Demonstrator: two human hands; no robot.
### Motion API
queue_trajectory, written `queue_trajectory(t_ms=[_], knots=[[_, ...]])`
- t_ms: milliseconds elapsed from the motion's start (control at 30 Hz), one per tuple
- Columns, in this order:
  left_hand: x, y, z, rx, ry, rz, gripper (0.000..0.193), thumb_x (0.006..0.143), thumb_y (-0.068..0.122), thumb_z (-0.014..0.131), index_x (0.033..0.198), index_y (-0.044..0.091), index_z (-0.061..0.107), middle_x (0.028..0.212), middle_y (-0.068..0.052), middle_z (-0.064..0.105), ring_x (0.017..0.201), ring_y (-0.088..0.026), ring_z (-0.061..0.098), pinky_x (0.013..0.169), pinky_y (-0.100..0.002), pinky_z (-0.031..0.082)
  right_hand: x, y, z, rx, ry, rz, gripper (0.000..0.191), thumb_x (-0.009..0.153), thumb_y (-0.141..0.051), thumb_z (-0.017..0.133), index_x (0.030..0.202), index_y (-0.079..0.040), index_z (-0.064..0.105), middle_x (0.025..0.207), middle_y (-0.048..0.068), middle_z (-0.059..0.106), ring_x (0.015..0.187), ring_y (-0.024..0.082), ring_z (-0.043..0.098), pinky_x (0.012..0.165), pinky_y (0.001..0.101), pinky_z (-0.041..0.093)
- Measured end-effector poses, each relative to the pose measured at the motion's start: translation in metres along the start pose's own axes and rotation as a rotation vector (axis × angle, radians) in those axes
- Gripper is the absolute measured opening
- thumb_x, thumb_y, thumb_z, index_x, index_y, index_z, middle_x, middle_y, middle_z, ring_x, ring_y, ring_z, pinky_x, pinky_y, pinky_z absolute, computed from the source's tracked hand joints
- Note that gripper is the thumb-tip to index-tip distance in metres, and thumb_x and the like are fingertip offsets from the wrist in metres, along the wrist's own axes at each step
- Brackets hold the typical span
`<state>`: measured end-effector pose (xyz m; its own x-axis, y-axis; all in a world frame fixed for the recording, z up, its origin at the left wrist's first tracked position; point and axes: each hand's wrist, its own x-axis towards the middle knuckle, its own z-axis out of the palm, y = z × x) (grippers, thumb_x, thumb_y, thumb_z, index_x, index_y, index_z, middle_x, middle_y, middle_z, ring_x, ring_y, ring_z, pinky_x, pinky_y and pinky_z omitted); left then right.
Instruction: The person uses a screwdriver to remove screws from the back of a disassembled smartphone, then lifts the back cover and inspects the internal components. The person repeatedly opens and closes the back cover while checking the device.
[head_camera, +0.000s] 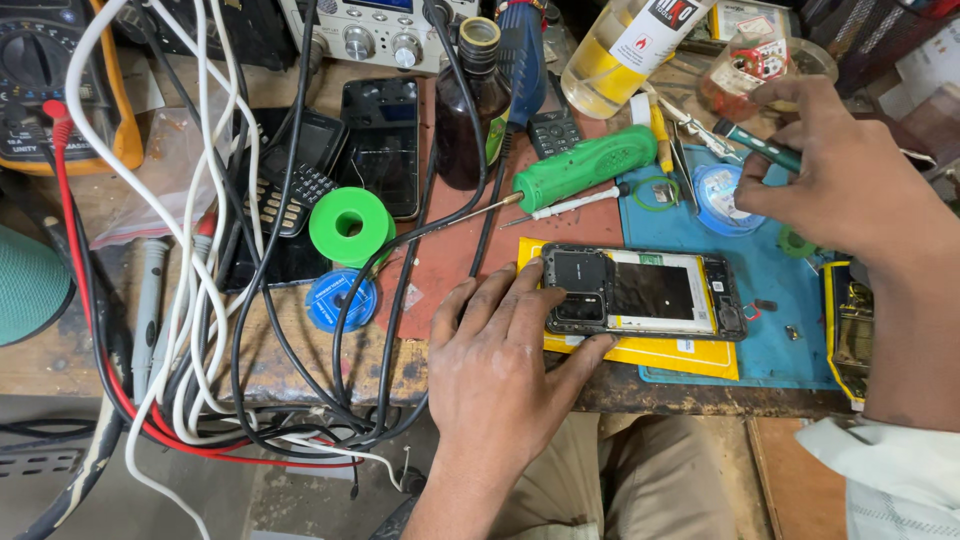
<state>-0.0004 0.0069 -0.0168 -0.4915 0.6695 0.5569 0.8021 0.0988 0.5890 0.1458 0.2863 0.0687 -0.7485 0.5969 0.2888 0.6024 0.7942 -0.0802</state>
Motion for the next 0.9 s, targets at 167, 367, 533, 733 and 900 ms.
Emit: queue_trajectory(t_ms=[167,367,533,733,900], knots=[[0.000,0.000,0.000,0.007,0.002,-0.005,0.048,0.082,0.047,0.081,0.108,0.008,0.072,0.127,-0.015,0.072,0.125,-0.032,0.063,0.111,-0.050,0.038,-0.003,0.014,0.008,-0.093,-0.028,0.049,0.069,0.084,-0.027,0.084,0.136,0.003,0.050,0.108,0.030,0.072,0.094,0.051,0.068,0.080,0.0534,0.056],[0.001,0.001,-0.001,0.005,0.006,-0.002,0.049,0.081,0.047,0.081,0.108,0.007,0.073,0.127,-0.015,0.071,0.125,-0.032,0.062,0.110,-0.050,0.039,-0.011,-0.006,-0.009,0.045,0.078,-0.076,0.050,0.087,-0.012,0.073,0.131,0.006,0.057,0.104,0.026,0.074,0.097,0.040,0.072,0.083,0.0465,0.056],[0.001,0.001,-0.002,0.007,0.006,-0.005,0.048,0.080,0.047,0.082,0.107,0.007,0.073,0.127,-0.015,0.072,0.125,-0.032,0.063,0.110,-0.050,0.039,-0.040,-0.031,-0.022,0.291,0.216,0.041,0.024,0.102,-0.008,0.073,0.122,0.005,0.069,0.110,0.020,0.064,0.091,0.023,0.067,0.081,0.0337,0.053],[0.001,0.001,-0.002,0.013,0.010,-0.006,0.050,0.079,0.047,0.083,0.109,0.007,0.073,0.128,-0.014,0.071,0.124,-0.032,0.063,0.109,-0.049,0.040,-0.101,-0.071,-0.022,0.714,0.393,0.110,0.018,0.110,-0.010,0.068,0.124,0.002,0.063,0.115,0.011,0.068,0.104,0.016,0.068,0.095,0.0279,0.058],[0.001,0.001,-0.002,0.024,0.008,-0.006,0.051,0.078,0.047,0.083,0.109,0.007,0.073,0.128,-0.013,0.071,0.124,-0.031,0.062,0.109,-0.049,0.040,-0.124,-0.077,0.007,0.882,0.522,0.210,0.028,0.117,-0.008,0.061,0.137,0.000,0.044,0.116,0.014,0.068,0.100,0.023,0.075,0.091,0.0345,0.066]])
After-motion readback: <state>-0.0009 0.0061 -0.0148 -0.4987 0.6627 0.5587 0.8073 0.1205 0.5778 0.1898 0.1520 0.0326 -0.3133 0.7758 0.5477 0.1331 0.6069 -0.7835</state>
